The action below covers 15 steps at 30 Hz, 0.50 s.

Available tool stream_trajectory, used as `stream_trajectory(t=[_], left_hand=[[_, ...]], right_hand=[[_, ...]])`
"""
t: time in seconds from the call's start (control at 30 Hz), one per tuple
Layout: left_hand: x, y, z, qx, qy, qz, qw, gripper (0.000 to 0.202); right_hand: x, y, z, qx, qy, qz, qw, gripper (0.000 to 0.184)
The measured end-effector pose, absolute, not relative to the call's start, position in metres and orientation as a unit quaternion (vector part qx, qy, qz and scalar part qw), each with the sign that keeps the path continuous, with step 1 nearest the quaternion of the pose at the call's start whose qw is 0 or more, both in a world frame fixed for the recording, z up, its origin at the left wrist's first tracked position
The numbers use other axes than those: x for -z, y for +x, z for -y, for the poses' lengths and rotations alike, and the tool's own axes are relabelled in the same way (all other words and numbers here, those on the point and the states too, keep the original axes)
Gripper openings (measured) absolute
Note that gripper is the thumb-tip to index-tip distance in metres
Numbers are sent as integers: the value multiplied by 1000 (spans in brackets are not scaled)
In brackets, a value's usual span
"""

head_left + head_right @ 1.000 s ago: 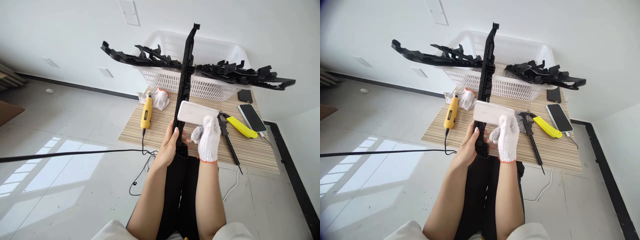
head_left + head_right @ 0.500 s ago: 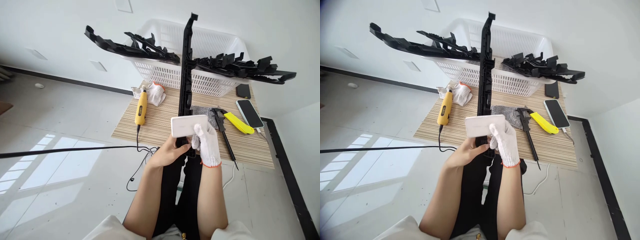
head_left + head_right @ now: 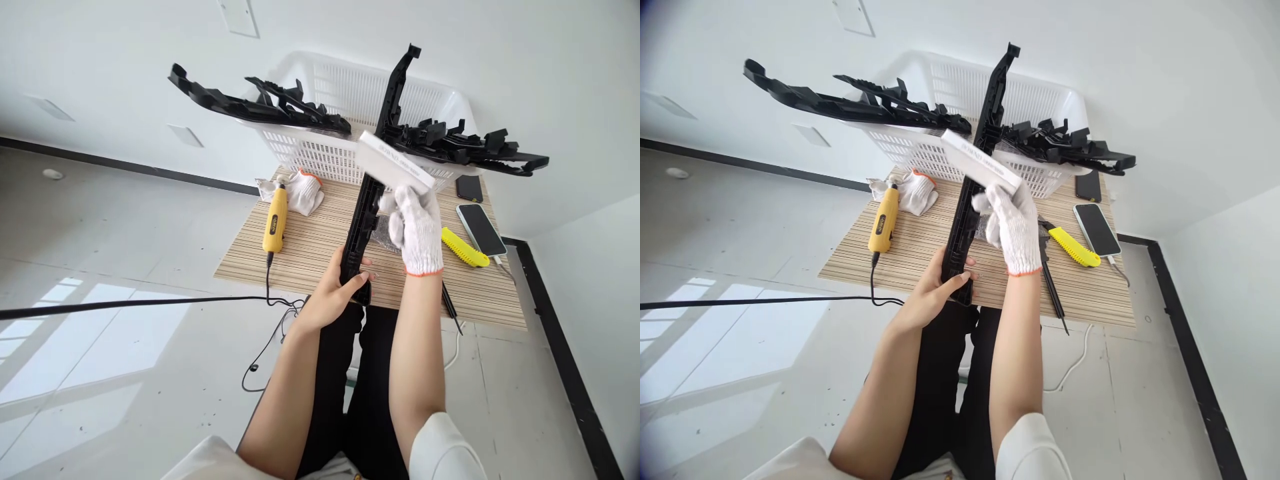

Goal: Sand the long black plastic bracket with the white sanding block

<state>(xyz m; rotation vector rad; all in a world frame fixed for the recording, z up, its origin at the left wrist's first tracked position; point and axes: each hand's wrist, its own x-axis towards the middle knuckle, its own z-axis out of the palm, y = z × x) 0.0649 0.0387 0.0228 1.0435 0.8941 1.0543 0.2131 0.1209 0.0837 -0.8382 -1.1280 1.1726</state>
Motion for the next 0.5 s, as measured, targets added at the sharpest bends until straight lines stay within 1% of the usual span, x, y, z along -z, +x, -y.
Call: stream_trajectory(t=[0.1, 0.13, 0.17, 0.27, 0.33, 0.5], left_hand=[[-24, 65, -39, -465, 437, -395, 661, 40], [-25, 64, -40, -462, 432, -394, 667, 40], [-25, 64, -40, -458, 430, -393, 671, 40], [-25, 63, -40, -451, 443, -393, 668, 35], [-25, 63, -40, -452, 452, -400, 657, 34], [-23, 62, -41, -454, 468, -409, 639, 34]], right_hand=[[-93, 211, -142, -523, -323, 519, 595, 45], [-93, 210, -145, -526, -320, 524, 588, 47], [-92, 209, -147, -527, -324, 523, 585, 46], [-86, 207, -142, -523, -357, 494, 595, 34], [-82, 204, -137, -520, -379, 492, 586, 29], [-84, 196, -138, -485, -393, 525, 579, 28]])
